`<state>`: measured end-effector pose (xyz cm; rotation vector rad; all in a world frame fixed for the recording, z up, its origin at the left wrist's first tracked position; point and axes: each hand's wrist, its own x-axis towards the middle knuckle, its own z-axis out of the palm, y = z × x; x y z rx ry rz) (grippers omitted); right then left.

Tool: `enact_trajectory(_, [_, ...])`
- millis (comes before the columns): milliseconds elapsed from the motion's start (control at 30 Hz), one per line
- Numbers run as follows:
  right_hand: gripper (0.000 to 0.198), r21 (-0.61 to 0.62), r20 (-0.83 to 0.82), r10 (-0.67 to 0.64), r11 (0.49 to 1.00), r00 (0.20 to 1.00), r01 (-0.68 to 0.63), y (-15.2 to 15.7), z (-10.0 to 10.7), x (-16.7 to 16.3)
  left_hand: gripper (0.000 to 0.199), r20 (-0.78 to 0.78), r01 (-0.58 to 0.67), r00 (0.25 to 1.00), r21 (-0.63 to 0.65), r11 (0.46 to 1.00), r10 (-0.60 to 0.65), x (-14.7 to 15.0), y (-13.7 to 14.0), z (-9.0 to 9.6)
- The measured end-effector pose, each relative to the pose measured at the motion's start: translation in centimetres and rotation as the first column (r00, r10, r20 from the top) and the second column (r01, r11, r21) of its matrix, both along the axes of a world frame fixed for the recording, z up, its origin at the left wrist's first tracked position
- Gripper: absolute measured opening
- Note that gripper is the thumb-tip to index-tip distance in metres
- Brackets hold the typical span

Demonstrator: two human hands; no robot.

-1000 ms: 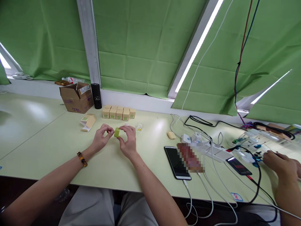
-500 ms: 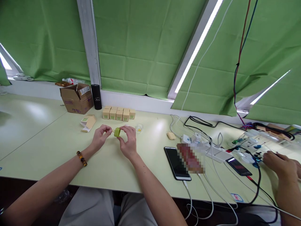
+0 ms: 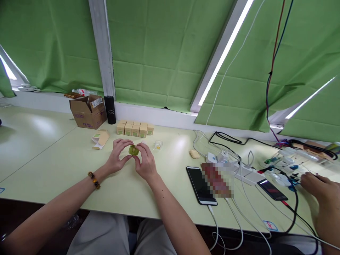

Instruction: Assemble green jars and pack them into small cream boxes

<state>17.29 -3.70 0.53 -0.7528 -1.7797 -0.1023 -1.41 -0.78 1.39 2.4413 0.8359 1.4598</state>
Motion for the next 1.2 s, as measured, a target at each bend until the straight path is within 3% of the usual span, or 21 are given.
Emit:
enact_trajectory(167, [0.037, 0.062, 0.072, -0.013, 0.998, 0.997, 0.008, 0.28, 0.00, 0.47, 0.037, 0.019, -0.019, 1.000, 0.021, 1.000, 0.018, 0.03, 0.16, -0.08])
enact_trajectory(500, [0.037, 0.157, 0.203, -0.070, 0.987, 0.977, 0.038, 0.08, 0.46, 0.65, 0.041, 0.037, 0.008, 0.999, 0.126, 0.992, -0.012, -0.01, 0.14, -0.20])
enact_trajectory(933, [0.038, 0.088, 0.227, -0.033, 0.996, 0.973, 0.013, 0.24, 0.23, 0.32, 0.041, 0.028, -0.028, 0.999, 0.154, 0.988, 0.024, -0.08, 0.11, -0.37])
enact_trajectory(1200, [0.035, 0.065, 0.122, -0.018, 0.998, 0.992, 0.010, 0.37, -0.43, 0.30, 0.040, 0.032, -0.035, 0.999, 0.127, 0.991, 0.032, -0.10, 0.15, -0.41])
